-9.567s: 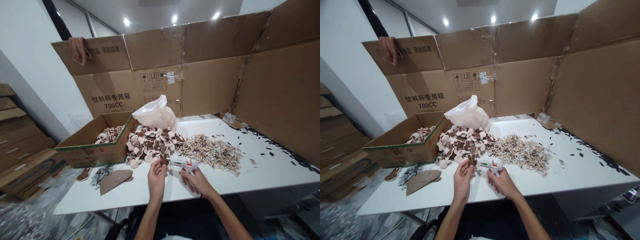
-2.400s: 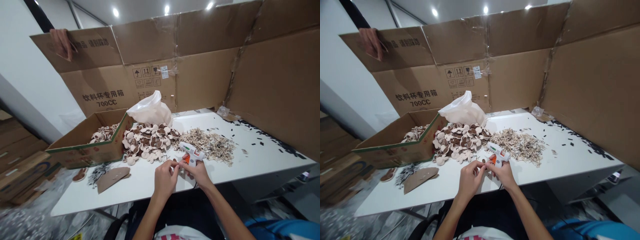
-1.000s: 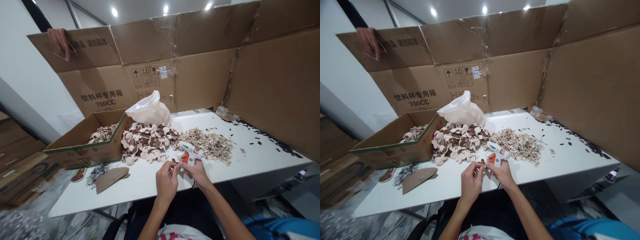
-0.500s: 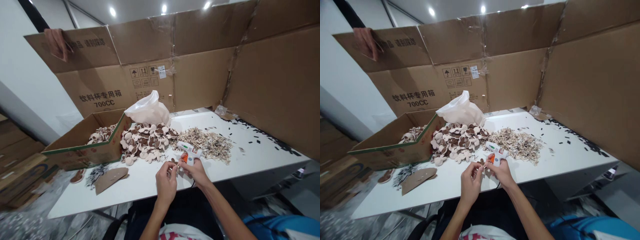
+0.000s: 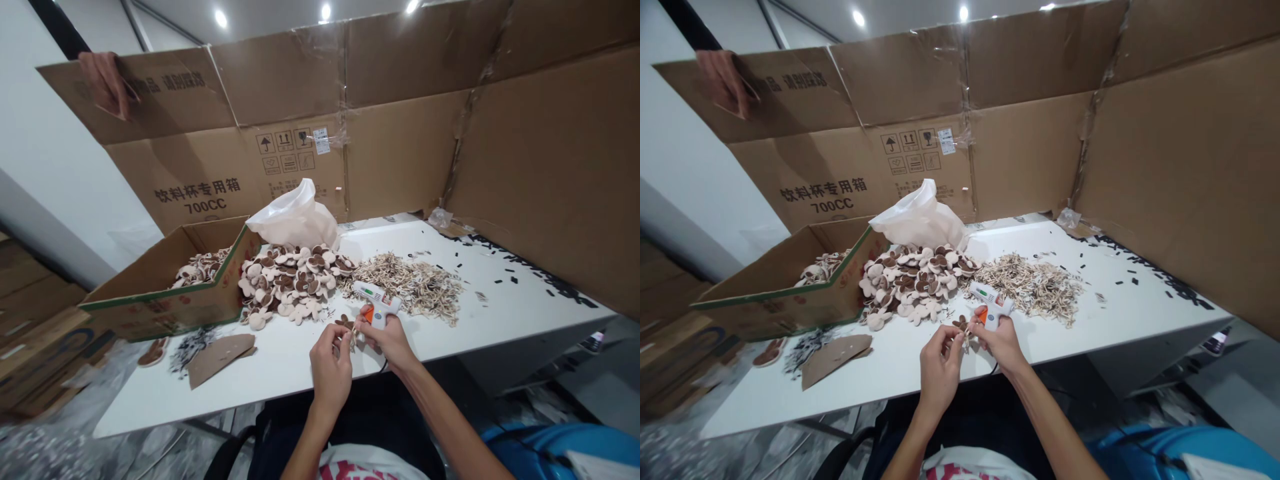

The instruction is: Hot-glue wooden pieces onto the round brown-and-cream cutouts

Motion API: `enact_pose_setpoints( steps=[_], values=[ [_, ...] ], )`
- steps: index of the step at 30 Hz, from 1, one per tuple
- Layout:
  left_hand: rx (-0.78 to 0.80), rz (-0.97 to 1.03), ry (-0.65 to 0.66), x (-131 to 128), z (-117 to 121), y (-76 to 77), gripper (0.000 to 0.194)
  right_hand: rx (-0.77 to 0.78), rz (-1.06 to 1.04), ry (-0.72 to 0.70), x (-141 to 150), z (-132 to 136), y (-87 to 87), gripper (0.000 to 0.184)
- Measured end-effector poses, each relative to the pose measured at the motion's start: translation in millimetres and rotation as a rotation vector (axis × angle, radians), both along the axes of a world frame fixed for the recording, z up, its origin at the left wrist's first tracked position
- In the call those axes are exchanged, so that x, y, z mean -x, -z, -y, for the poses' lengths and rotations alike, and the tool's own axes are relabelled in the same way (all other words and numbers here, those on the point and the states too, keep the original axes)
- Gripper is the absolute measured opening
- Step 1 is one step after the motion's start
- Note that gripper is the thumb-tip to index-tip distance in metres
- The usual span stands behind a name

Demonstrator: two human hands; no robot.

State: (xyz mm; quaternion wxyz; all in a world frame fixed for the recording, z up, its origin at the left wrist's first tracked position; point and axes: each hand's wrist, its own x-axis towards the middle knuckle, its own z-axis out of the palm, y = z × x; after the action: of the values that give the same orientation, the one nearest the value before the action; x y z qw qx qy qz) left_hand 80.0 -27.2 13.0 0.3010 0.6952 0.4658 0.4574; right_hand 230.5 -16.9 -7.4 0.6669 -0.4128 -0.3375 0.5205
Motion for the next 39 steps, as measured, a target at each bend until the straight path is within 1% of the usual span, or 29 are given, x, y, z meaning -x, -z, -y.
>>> enact_pose_setpoints(
  steps=[4,6,10,15,18,24,29,33,39],
  values=[
    [-0.004,-0.004,-0.023,11,2,-1.8,0.022,0.019,-0.083,0.049,-3,-1,-0.3,0.048],
    [0.018,0.008,-0.02,19,2,-2.3,0.024,0.015,-0.068,0.01,-5,0,-1.2,0.05],
    [0.112,0.086,0.004,33,-2,0.0,0.027,0.042,-0.026,-0.013,-5,1,-1.6,0.05],
    [0.189,0.223,0.029,34,-9,3.4,0.029,0.048,-0.051,-0.022,-6,0,1.2,0.048],
    [0.195,0.238,0.05,31,-10,0.8,0.028,0.038,-0.041,-0.036,-7,0,1.8,0.047],
    [0.155,0.187,0.087,22,-14,-9.0,0.022,0.063,-0.023,-0.046,-7,1,-3.5,0.047],
    [0.073,0.073,0.14,15,-18,-11.2,0.02,0.057,-0.022,-0.046,-7,1,-5.2,0.049],
    [0.01,-0.001,0.138,9,-19,-11.7,0.018,0.062,-0.02,-0.043,-8,2,-4.7,0.049],
    [-0.053,-0.082,0.13,5,-15,-16.6,0.019,0.063,-0.018,-0.062,-8,1,-1.7,0.049]
  ],
)
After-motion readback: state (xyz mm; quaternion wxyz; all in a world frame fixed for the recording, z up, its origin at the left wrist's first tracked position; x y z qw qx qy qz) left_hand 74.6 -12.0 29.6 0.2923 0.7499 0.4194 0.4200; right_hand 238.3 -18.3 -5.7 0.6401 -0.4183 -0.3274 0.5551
